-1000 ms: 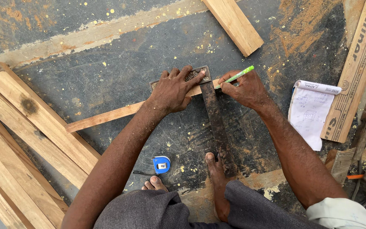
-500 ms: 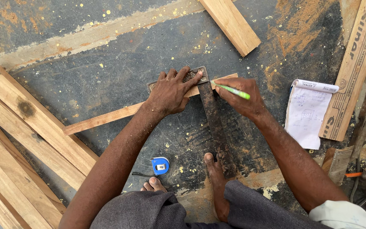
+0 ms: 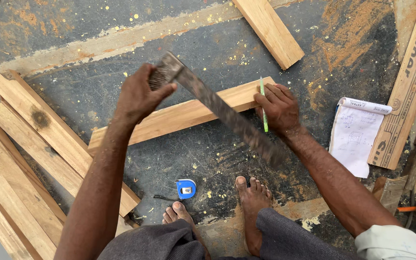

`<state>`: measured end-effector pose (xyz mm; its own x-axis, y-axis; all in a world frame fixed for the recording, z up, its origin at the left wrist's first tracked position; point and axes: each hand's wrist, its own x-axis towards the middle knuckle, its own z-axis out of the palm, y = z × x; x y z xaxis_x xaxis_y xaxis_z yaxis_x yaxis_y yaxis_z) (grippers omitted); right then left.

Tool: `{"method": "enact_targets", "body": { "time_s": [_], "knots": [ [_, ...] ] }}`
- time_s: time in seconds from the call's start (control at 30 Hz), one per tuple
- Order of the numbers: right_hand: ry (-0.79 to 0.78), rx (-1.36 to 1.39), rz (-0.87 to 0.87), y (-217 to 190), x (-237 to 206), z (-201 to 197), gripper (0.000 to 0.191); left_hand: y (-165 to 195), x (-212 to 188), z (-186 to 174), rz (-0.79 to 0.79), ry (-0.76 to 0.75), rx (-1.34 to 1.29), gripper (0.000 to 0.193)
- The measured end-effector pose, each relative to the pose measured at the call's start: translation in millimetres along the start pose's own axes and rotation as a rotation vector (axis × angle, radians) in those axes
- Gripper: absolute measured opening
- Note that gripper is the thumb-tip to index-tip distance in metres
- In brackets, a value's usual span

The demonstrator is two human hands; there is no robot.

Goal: The person measures and marks wooden planks using a tape measure, pencil, and try square. They repeatedly measure lengths, mark points, and draw perpendicular lines on the wood to prepare for cutting.

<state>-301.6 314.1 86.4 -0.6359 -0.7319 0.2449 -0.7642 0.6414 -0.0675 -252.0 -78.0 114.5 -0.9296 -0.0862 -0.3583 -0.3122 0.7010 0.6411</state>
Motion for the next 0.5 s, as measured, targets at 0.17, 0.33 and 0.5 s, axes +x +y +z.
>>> {"method": "enact_targets", "body": {
  "time_s": [0.17, 0.33, 0.5],
  "knots": [
    [0.009, 0.035, 0.029, -17, -23, 14, 0.029, -21, -30, -19, 0.106, 0.416, -0.56, 0.048],
    [0.014, 0.675, 0.402, -21, -22, -1, 0.024, 11, -71, 69, 0.158, 0.259, -0.35, 0.045],
    [-0.39, 0.884, 0.693, -23, -11, 7, 0.027, 17, -99, 159, 0.424, 0.066, 0.219, 0.087]
  ]
}}
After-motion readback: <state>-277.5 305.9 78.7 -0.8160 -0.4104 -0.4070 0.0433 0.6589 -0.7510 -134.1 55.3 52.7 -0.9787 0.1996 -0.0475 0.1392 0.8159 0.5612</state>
